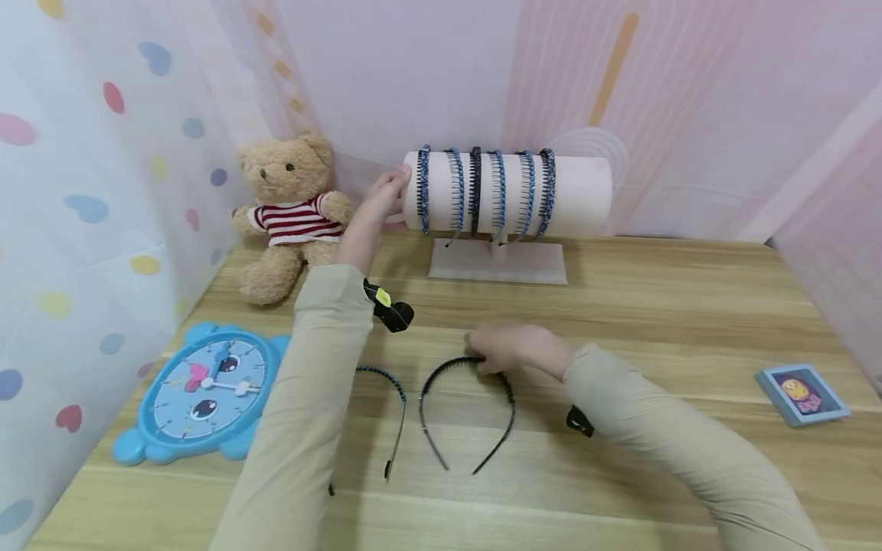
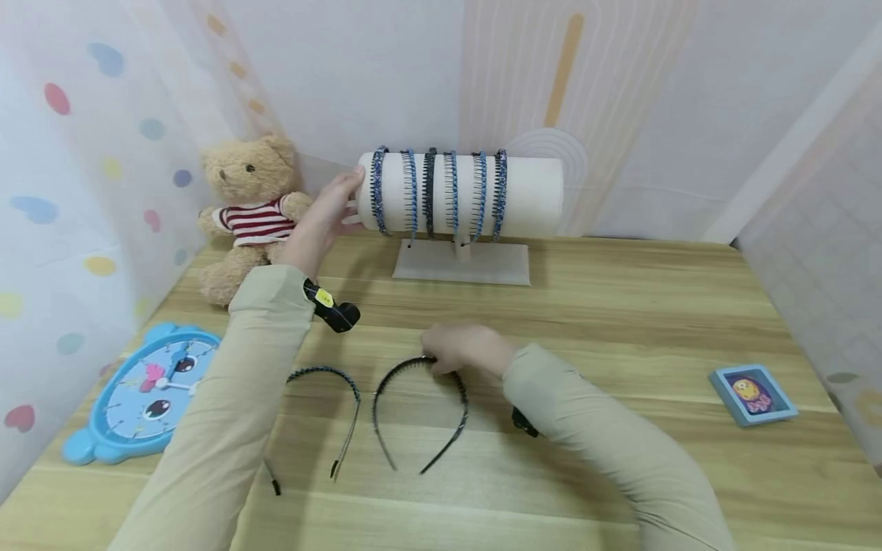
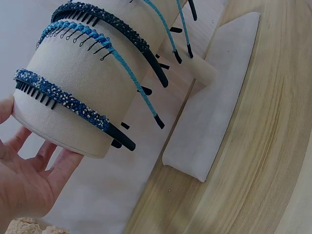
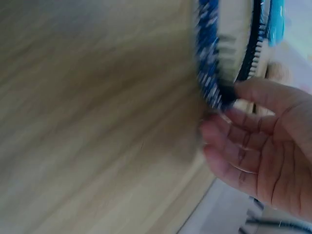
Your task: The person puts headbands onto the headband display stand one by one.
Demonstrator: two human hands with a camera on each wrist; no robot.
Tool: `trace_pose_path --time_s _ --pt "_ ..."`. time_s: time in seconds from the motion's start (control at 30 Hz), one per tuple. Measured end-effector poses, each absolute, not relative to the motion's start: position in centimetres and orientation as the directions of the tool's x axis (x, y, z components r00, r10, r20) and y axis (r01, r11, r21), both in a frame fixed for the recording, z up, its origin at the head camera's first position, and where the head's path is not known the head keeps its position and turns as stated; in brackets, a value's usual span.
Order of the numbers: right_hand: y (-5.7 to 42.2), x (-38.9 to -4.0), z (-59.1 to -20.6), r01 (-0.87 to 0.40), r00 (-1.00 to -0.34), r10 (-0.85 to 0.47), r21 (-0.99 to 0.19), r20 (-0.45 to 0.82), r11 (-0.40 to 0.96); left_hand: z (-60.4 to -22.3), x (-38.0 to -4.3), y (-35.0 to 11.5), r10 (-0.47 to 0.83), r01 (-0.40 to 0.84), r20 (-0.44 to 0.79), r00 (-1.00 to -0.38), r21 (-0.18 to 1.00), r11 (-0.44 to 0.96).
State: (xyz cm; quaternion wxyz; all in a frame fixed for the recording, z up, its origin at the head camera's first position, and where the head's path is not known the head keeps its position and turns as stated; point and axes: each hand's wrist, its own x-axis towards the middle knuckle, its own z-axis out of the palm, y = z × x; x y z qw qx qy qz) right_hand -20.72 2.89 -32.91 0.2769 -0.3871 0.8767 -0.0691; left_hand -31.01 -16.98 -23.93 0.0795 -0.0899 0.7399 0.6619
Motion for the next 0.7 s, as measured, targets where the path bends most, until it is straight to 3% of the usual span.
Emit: trace_pose_path --time_s 0.2,0.37,0.57,0.7 --pt "9.7 -23.6 -31.2 -0.478 -0.649 -0.672 -0.495 -0.357 0.725 -23.9 -31.0 -17.2 -0.029 -0.233 -0.232 -0.972 0.966 0.107" --pt "16.6 -25.8 -29.3 -0.153 -0.781 -0.505 -0.670 -0.368 0.726 -23.9 -30.9 -17.5 -0.042 -0.239 -0.236 -0.971 0.966 0.097" --pt "21.5 -26.1 -27.0 0.154 -0.889 -0.290 -0.828 -0.354 0.540 -23.9 -30.8 -17.2 -0.039 -0.236 -0.233 -0.972 0.965 0.113" --pt "21.4 -25.9 -24.8 0.147 -0.971 -0.125 -0.918 -0.206 0.367 -24.0 -31.1 -17.0 -0.033 -0.234 -0.231 -0.972 0.965 0.117"
